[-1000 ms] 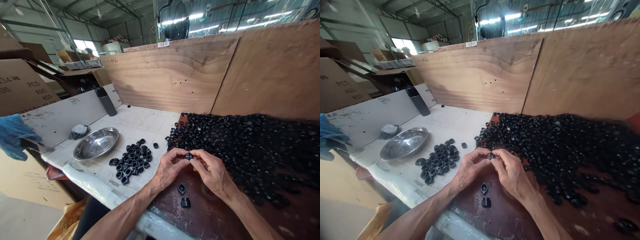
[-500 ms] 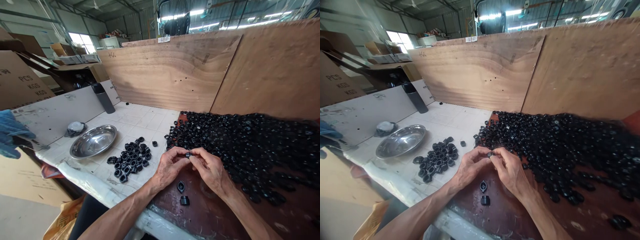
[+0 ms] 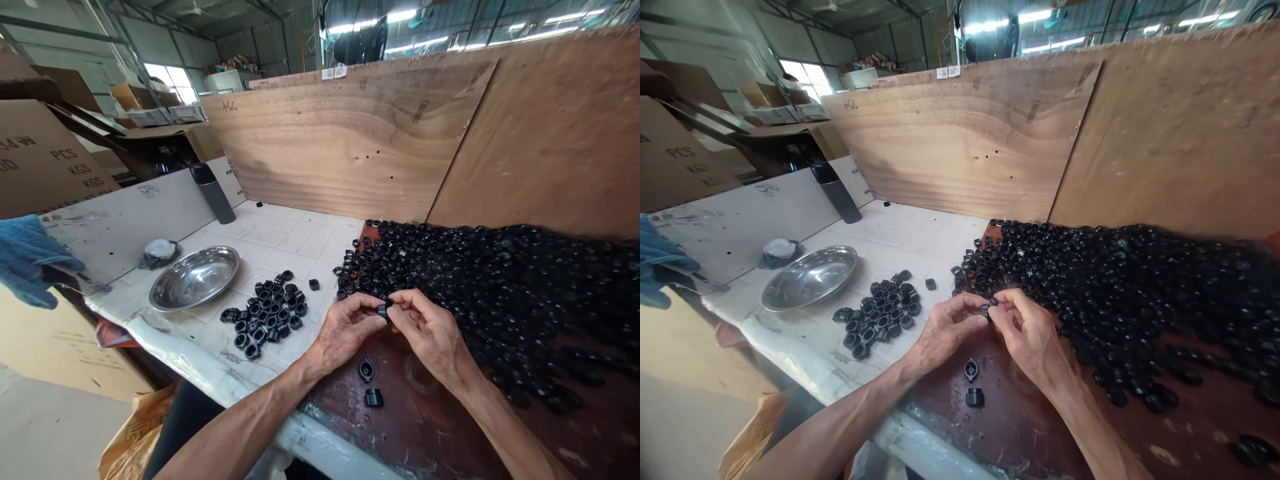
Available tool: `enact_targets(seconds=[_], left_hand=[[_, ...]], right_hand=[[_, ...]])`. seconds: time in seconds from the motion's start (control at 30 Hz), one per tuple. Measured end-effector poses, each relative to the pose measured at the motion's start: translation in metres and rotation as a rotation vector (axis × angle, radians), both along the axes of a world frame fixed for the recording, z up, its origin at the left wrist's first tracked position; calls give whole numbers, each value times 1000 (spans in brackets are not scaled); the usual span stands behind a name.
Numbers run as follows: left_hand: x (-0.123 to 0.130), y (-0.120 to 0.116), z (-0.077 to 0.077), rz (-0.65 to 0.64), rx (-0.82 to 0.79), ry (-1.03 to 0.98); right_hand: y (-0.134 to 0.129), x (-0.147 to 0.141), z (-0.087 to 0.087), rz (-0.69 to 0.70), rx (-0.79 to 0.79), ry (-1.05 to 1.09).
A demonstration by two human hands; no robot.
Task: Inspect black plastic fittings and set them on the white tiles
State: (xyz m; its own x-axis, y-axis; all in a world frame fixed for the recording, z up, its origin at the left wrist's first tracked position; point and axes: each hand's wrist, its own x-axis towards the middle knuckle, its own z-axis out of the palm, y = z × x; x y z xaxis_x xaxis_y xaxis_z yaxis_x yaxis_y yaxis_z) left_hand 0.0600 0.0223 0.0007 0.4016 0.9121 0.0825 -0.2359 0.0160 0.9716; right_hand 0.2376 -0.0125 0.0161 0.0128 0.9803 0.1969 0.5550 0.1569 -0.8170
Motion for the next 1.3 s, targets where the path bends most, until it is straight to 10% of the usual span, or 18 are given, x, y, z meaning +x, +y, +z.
enact_targets(seconds=[0.13, 0.33, 0.57, 0.77, 0.97, 1.1, 1.3], left_hand=[[-3, 2, -1, -14, -25, 1], [-3, 3, -10, 150, 623, 303], [0, 1, -3, -20, -44, 93], [-4, 4, -6, 156, 485, 271], [0, 1, -6, 23, 39, 143], [-9, -3, -5, 38, 376, 382], [-54, -8, 10, -153, 646, 898]], right_hand=[[-2, -5, 4, 32, 69, -25], [0, -17, -1, -76, -208, 169], [-2, -14, 4, -23, 41, -17], [-2, -18, 2, -54, -228, 278], [-1, -18, 3, -61, -92, 154], [-2, -18, 2, 14, -347, 366], [3, 7, 0, 13, -295, -114]])
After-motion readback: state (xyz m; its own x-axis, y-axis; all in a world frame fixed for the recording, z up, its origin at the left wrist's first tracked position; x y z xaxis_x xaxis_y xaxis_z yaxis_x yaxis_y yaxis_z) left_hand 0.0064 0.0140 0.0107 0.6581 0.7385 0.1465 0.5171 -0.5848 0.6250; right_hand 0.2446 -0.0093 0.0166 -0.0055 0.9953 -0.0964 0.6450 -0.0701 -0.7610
